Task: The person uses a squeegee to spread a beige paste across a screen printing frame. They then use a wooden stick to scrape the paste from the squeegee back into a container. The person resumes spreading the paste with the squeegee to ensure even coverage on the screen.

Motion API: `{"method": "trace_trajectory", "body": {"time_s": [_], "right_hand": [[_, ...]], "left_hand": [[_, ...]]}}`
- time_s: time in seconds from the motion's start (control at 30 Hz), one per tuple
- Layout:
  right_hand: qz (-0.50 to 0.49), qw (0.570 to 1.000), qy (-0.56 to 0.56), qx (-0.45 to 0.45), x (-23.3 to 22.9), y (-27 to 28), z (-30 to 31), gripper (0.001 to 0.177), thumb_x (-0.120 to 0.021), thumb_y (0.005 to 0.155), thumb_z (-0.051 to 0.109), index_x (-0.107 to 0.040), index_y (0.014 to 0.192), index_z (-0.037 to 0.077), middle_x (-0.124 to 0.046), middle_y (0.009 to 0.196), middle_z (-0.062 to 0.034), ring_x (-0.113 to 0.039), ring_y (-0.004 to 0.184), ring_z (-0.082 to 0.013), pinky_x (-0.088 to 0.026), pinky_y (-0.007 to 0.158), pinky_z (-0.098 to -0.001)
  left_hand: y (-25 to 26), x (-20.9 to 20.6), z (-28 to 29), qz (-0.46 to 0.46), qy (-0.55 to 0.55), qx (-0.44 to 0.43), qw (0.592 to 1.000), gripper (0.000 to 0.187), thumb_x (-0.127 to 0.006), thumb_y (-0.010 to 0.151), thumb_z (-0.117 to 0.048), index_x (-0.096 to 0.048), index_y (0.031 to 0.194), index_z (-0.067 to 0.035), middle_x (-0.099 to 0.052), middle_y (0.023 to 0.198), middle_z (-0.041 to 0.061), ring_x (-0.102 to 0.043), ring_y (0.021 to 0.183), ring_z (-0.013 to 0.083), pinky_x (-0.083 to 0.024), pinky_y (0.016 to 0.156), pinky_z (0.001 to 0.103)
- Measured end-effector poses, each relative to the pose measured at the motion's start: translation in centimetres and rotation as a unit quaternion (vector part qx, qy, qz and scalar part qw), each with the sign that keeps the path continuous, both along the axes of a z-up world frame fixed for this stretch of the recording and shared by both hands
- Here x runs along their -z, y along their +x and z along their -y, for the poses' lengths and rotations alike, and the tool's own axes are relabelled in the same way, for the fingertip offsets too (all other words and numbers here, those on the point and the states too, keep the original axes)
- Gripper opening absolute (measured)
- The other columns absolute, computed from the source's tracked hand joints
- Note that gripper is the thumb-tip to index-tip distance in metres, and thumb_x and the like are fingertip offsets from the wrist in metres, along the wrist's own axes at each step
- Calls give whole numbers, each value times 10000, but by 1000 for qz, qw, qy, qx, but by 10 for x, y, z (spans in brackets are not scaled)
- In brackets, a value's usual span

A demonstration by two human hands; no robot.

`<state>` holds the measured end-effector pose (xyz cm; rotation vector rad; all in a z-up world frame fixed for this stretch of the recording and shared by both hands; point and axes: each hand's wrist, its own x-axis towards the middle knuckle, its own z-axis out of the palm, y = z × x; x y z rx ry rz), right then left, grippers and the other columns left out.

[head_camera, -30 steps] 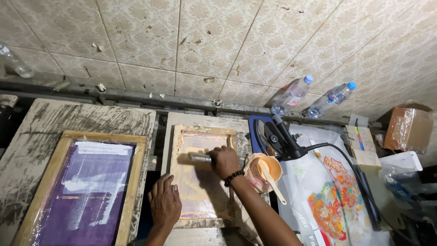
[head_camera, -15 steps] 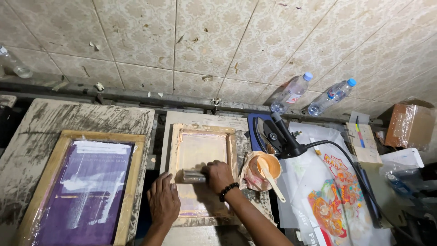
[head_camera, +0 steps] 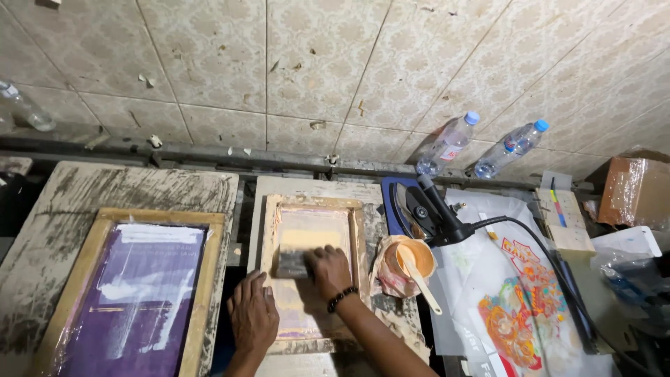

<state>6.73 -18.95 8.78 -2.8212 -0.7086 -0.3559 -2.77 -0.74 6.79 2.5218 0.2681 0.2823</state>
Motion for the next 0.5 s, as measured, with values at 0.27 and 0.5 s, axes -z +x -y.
{"method": "trace_trajectory", "body": {"time_s": [0.27, 0.5], "right_hand": [[-128, 990, -53, 15, -47, 38, 16, 185, -618, 1007, 70, -767, 1056, 168, -724, 746, -37, -674, 682, -229, -617, 624, -355], [-171, 981, -70, 64, -17, 113, 10, 325, -756, 894, 124, -748, 1181, 276, -763, 885, -76, -706, 773, -226, -627, 707, -375]], "left_hand": [[-4, 8, 2, 35, 7, 0, 999, 342, -457, 1016, -280, -623, 1299, -181, -598, 1425, -11, -550, 1284, 242, -415, 970, 447], [-6, 7, 2, 12, 4, -6, 1000, 343, -436, 1021, -273, -625, 1300, -207, -591, 1442, -35, -538, 1309, 223, -402, 1003, 437]]}}
